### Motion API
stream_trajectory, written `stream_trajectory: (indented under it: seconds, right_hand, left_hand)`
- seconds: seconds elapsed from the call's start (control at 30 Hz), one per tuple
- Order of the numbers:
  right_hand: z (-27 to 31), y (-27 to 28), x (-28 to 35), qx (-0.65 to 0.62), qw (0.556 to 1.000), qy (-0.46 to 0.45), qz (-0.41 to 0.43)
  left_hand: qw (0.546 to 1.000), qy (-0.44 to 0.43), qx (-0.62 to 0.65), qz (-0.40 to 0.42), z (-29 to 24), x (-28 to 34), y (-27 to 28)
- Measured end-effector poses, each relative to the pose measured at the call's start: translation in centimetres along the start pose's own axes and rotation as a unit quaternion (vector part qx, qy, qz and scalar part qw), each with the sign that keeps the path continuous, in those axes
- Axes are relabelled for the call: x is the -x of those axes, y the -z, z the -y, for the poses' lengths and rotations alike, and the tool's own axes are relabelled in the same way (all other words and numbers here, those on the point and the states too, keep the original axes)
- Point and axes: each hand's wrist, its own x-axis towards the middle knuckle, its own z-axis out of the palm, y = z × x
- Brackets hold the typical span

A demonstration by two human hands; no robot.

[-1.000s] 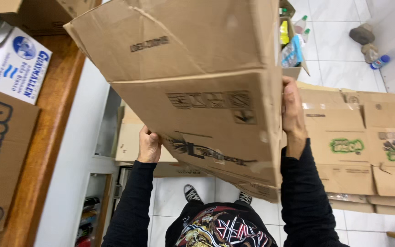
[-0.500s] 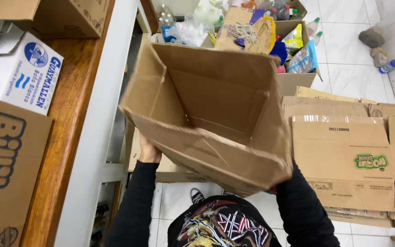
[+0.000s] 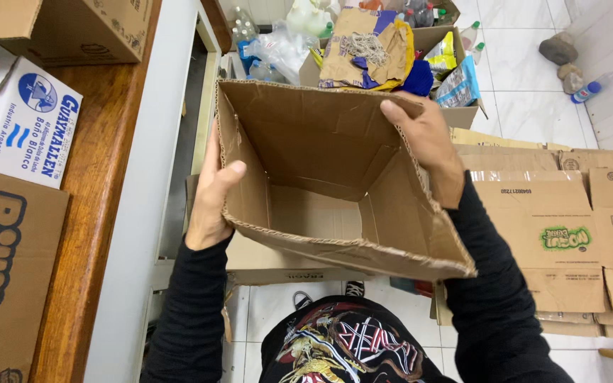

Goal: The person folds cardboard boxes by hand, closing the flaps and securing them to make compact flat-packed or sealed containers.

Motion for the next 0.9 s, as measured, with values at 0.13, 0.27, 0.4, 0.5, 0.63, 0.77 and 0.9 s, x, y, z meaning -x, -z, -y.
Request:
stream_trajectory:
  seconds: [0.13, 0.27, 0.4, 0.5, 0.63, 0.77, 0.9]
  right_hand:
    - [2.1, 0.7, -3.2, 0.026, 0.999, -0.019, -0.042]
    - [3.8, 2.2, -3.3, -0.051, 0.996, 0.038, -0.064]
    - [5.9, 2.9, -0.3, 0.044, 0.992, 0.118, 0.016]
    - [6.2, 2.9, -0.8, 0.11, 0.994, 0.005, 0.014]
    - [7.2, 2.6, -1.8, 0.2, 0.978, -0.029, 0.048]
    - [9.4, 2.1, -2.1, 0.193, 0.971, -0.124, 0.064]
    - [9.8, 1.4, -2.0, 0.175, 0.97, -0.163, 0.048]
  left_hand:
    - [0.994, -0.053, -0.065, 0.071, -1.9, -0.8, 0.5]
    - [0.974, -0.065, -0.19, 0.108, -4.1, -0.8, 0.2]
    - [0.946, -0.123, -0.267, 0.137, -4.2, -0.4, 0.2]
    - [0.913, -0.117, -0.342, 0.188, -5.1, -0.3, 1.0]
    - [0.882, -0.064, -0.4, 0.239, -6.6, -0.4, 1.2]
    - [0.859, -0.011, -0.373, 0.35, -7.1, -0.5, 1.2]
    - [0.808, 0.092, -0.425, 0.397, -4.4, -1.4, -1.0]
